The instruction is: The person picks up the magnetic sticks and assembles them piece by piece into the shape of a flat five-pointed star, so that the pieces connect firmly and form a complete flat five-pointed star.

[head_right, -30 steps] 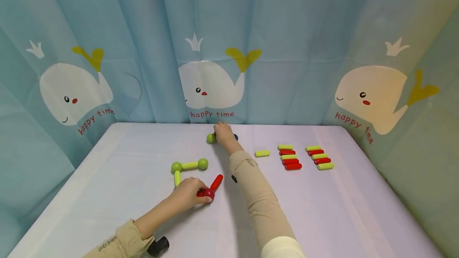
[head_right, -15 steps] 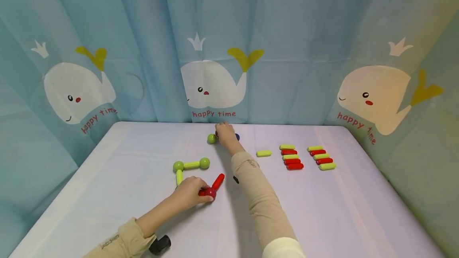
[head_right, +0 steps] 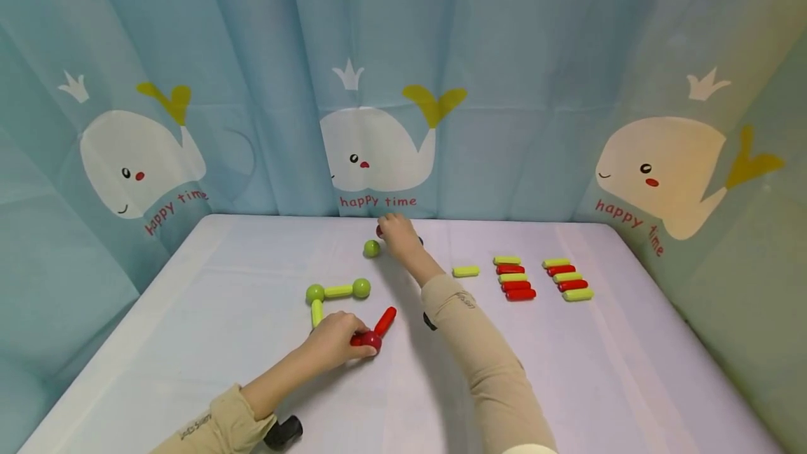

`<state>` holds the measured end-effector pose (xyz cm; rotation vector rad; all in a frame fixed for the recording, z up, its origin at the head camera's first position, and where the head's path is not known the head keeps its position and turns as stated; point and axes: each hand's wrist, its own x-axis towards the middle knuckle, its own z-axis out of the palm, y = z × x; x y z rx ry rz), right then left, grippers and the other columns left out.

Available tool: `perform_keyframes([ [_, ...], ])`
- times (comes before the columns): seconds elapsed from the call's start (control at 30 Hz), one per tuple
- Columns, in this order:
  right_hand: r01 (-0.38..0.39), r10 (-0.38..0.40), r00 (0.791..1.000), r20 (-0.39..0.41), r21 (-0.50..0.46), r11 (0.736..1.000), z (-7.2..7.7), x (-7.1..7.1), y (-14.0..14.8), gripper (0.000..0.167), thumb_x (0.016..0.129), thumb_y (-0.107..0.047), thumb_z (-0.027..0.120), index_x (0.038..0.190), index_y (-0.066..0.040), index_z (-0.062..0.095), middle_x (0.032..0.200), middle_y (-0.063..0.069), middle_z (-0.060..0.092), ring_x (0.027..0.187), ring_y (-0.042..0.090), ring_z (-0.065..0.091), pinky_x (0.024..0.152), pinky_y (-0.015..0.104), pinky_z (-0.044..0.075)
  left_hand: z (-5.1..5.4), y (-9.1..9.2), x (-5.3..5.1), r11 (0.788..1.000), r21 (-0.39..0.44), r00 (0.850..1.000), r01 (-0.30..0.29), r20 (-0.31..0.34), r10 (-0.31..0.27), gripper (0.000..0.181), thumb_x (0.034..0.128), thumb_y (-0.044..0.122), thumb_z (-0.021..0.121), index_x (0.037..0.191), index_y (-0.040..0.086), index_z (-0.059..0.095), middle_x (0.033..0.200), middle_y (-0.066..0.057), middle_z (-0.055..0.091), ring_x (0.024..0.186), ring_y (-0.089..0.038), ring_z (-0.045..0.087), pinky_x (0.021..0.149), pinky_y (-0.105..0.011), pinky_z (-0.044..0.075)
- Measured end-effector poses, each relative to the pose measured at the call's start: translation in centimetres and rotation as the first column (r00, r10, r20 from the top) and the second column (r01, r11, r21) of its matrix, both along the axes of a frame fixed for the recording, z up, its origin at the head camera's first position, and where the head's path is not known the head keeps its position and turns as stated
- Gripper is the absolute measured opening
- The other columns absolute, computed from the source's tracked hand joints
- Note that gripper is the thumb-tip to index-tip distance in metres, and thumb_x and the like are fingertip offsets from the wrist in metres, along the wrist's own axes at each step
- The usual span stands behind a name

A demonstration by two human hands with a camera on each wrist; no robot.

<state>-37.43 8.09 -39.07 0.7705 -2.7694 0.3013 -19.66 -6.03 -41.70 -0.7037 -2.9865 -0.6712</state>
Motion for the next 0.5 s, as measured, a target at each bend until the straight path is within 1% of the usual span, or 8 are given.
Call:
perform_keyframes([
  [0.07, -0.002, 0.003, 1.000, 0.022, -0.065, 0.998, 0.3, 0.5, 0.2, 0.025, 0.090, -0.009, 0.062, 0.111, 0.004, 0.062, 0.103, 0.018, 0.066, 0.096, 0.032, 0.061, 0.085, 0.040, 0.050, 0.1, 0.0, 0.0, 1.000, 0.000, 1.000, -0.004, -0.001, 0.004, 0.024, 0.0755, 0.029, 0.079, 0.078, 0.006, 0.072, 0.070, 0.002, 0.066, 0.063, -0.005, 0.050, 0.059, -0.018, 0.041],
  [0.13, -0.009, 0.017, 0.998, 0.058, -0.147, 0.989, 0.6, 1.0, 0.4, 0.027, 0.089, -0.007, 0.063, 0.113, 0.004, 0.062, 0.105, 0.019, 0.065, 0.098, 0.032, 0.060, 0.085, 0.040, 0.051, 0.1, 0.0, 0.0, 1.000, -0.005, 1.000, -0.009, 0.004, 0.009, 0.024, 0.0755, 0.029, 0.079, 0.079, 0.006, 0.072, 0.070, 0.002, 0.066, 0.064, -0.005, 0.050, 0.059, -0.018, 0.041],
  [0.27, -0.030, 0.069, 0.989, 0.129, -0.283, 0.959, 0.6, 2.2, 1.0, 0.028, 0.088, -0.007, 0.065, 0.113, 0.004, 0.062, 0.107, 0.019, 0.065, 0.098, 0.030, 0.062, 0.084, 0.039, 0.052, 0.1, 0.0, 0.0, 1.000, -0.019, 1.000, -0.010, 0.016, 0.010, 0.024, 0.0751, 0.028, 0.079, 0.080, 0.006, 0.072, 0.071, 0.001, 0.067, 0.064, -0.006, 0.051, 0.060, -0.018, 0.042],
  [0.37, -0.042, 0.102, 0.982, 0.160, -0.344, 0.938, 0.4, 3.0, 1.6, 0.029, 0.087, -0.007, 0.065, 0.113, 0.006, 0.062, 0.107, 0.020, 0.066, 0.097, 0.029, 0.063, 0.085, 0.040, 0.052, 0.0, 0.0, 0.1, 1.000, -0.022, 0.999, -0.012, 0.030, 0.012, 0.024, 0.0753, 0.028, 0.079, 0.080, 0.006, 0.072, 0.071, 0.001, 0.067, 0.065, -0.006, 0.051, 0.060, -0.018, 0.042],
  [0.5, -0.041, 0.128, 0.973, 0.192, -0.399, 0.916, 0.2, 3.9, 2.6, 0.028, 0.086, -0.005, 0.066, 0.112, 0.007, 0.063, 0.100, 0.020, 0.067, 0.088, 0.028, 0.064, 0.080, 0.038, 0.053, 0.0, 0.1, 0.0, 1.000, -0.015, 0.999, -0.018, 0.045, 0.018, 0.024, 0.0759, 0.028, 0.079, 0.080, 0.006, 0.072, 0.071, 0.002, 0.066, 0.064, -0.006, 0.050, 0.060, -0.018, 0.042],
])
